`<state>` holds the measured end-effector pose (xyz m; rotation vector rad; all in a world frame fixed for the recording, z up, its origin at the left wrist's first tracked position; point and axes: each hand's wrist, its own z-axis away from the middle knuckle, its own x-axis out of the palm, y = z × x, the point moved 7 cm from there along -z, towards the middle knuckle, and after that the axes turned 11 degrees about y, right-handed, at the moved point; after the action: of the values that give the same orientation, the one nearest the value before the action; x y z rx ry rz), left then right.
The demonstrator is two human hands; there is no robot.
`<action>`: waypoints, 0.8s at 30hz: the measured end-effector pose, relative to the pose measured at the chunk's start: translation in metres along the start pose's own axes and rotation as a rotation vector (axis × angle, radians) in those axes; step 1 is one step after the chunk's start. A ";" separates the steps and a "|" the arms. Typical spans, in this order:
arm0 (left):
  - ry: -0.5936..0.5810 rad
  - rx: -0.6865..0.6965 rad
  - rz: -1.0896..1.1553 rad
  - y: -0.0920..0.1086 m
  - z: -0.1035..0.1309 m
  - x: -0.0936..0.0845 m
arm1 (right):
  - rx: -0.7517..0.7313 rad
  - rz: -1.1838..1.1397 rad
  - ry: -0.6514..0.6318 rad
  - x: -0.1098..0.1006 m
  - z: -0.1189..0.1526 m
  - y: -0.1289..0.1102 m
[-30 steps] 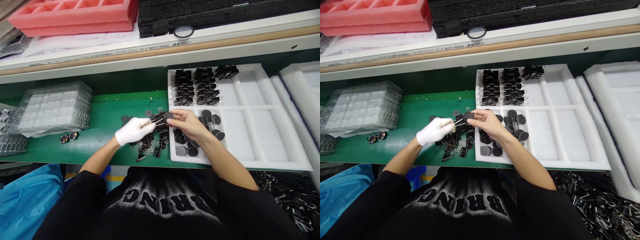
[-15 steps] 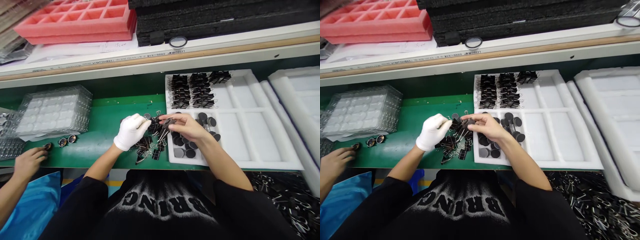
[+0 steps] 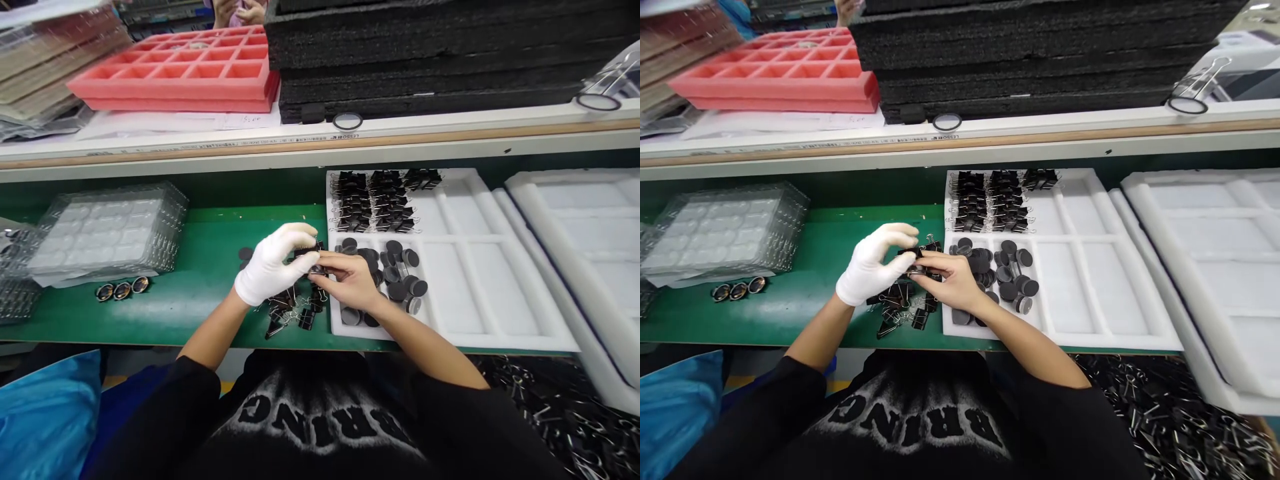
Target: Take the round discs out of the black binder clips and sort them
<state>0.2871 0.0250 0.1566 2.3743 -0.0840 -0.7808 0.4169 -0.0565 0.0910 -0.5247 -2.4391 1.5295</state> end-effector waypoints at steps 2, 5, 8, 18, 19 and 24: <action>0.058 -0.115 -0.030 -0.005 0.000 -0.003 | -0.139 0.140 0.062 -0.002 0.002 -0.007; 0.150 -0.233 -0.216 -0.009 0.000 -0.004 | -0.304 0.285 0.053 0.005 0.009 -0.017; 0.177 -0.255 -0.312 -0.011 -0.001 0.002 | -0.364 0.307 0.009 0.015 0.015 -0.023; 0.408 -0.244 -0.104 -0.020 -0.022 -0.015 | -0.241 0.251 0.018 0.015 0.011 -0.027; 0.431 -0.235 -0.098 -0.019 -0.026 -0.019 | -0.200 0.248 0.027 0.013 0.008 -0.025; 0.444 -0.172 -0.107 -0.011 -0.036 -0.018 | -0.039 0.235 0.023 0.013 0.001 -0.011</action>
<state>0.2905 0.0582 0.1821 2.3424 0.2844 -0.2789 0.4025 -0.0558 0.1004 -0.8590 -2.4658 1.5525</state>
